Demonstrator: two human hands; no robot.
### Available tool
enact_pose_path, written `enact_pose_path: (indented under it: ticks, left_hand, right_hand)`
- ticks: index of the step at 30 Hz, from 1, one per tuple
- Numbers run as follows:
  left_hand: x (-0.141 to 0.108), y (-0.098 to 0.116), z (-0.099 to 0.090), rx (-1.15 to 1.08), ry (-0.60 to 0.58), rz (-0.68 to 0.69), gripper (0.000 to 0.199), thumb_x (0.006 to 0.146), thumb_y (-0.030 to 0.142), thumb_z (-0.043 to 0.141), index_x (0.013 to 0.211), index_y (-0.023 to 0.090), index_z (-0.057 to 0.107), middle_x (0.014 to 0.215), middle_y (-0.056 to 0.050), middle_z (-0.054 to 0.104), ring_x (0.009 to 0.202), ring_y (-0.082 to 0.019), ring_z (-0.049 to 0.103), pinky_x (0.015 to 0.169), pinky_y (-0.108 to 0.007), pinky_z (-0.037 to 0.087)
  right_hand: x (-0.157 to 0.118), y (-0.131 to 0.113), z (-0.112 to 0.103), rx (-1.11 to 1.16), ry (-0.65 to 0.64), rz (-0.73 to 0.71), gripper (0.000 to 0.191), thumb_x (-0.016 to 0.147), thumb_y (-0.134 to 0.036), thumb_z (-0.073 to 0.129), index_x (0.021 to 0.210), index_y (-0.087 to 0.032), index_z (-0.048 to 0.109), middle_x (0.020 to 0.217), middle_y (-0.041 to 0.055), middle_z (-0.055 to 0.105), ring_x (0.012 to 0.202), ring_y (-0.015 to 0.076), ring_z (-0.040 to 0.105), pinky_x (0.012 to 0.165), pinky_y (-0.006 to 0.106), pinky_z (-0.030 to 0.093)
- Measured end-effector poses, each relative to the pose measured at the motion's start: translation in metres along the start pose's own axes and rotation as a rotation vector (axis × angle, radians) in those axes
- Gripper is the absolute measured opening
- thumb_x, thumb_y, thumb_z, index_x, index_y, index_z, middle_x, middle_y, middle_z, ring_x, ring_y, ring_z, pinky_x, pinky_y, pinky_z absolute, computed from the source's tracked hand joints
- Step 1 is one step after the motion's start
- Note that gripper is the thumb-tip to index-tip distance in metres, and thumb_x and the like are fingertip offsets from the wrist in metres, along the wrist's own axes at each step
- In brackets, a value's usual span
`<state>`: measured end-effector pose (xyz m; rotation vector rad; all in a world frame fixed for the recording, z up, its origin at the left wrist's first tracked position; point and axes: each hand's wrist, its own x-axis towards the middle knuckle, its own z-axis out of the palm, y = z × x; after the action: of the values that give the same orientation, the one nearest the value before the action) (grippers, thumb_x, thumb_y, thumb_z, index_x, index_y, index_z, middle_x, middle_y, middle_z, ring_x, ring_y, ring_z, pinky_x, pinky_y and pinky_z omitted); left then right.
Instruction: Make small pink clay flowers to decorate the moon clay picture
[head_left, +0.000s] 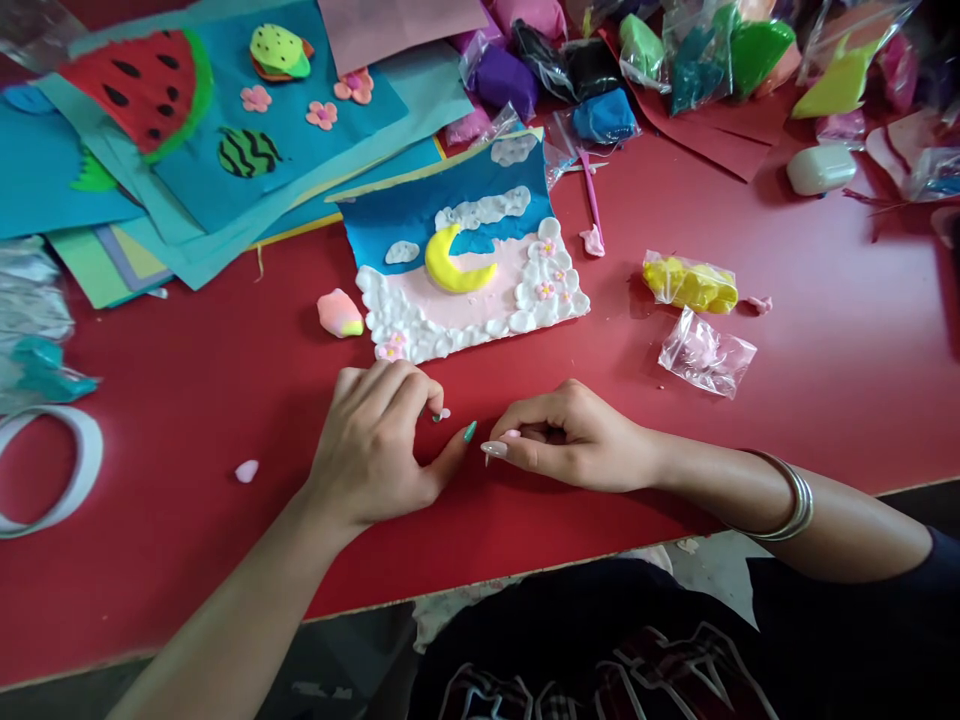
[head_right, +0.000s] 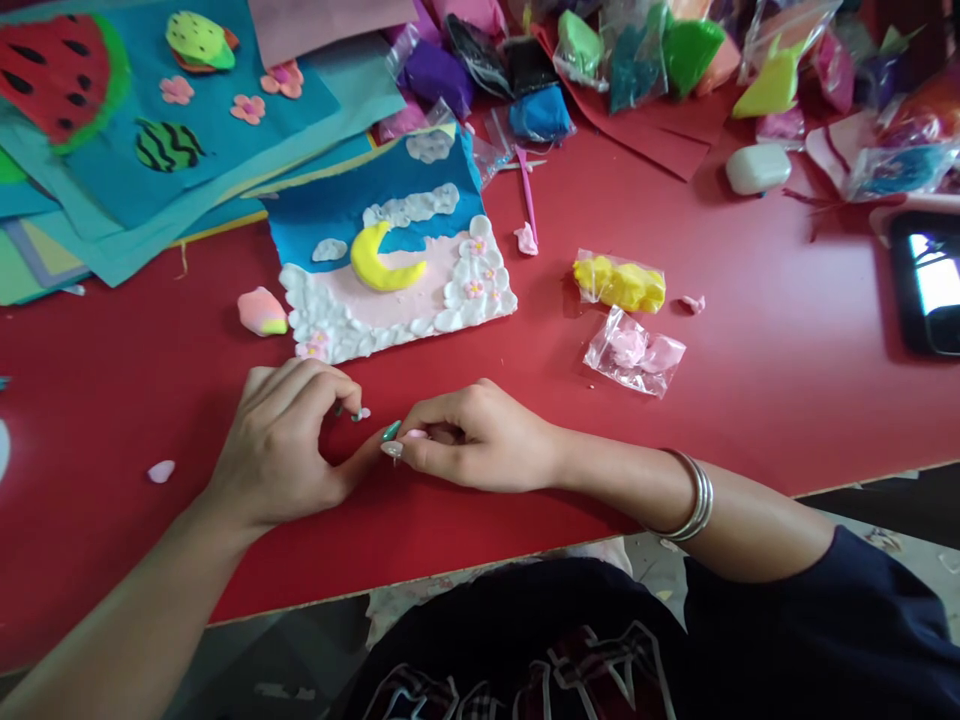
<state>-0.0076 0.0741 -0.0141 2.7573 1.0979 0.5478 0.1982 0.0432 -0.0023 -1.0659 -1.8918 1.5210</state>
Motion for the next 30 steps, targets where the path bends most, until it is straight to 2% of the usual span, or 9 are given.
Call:
enact_pose_path:
  ticks: [9,18,30]
  left_hand:
    - [0.0006,-0.0015,-0.0006,-0.038,-0.043,0.001,0.013,0.079,0.024,0.042,0.067,0.020,0.042,0.064,0.000,0.053,0.059,-0.016,0.048,0.059,-0.035,0.029]
    - [-0.0003,-0.0009,0.0004,-0.067,-0.006,-0.026,0.012,0.075,0.019,0.047,0.065,0.021,0.041,0.064,0.001,0.053,0.061,-0.016,0.052,0.061,-0.035,0.032]
    - [-0.0037,-0.0054,-0.0053,-0.049,0.065,0.002,0.015,0.070,0.018,0.053,0.081,0.023,0.043,0.072,0.000,0.058,0.068,-0.019,0.056,0.062,-0.036,0.038]
  right_hand:
    - [-0.0005,0.0004,0.0004,0.017,-0.001,0.004,0.026,0.086,-0.027,0.047,0.083,-0.009,0.065,0.057,-0.0017,0.051,0.050,0.0052,0.036,0.049,0.019,0.030]
    - [-0.0007,0.0005,0.0003,0.016,-0.007,0.003,0.027,0.087,-0.027,0.046,0.084,-0.009,0.066,0.056,-0.0014,0.051,0.051,0.0058,0.037,0.049,0.020,0.030]
    - [-0.0010,0.0002,-0.0001,0.021,-0.014,0.005,0.027,0.087,-0.028,0.046,0.086,-0.009,0.065,0.060,0.0001,0.055,0.051,0.0055,0.038,0.049,0.019,0.031]
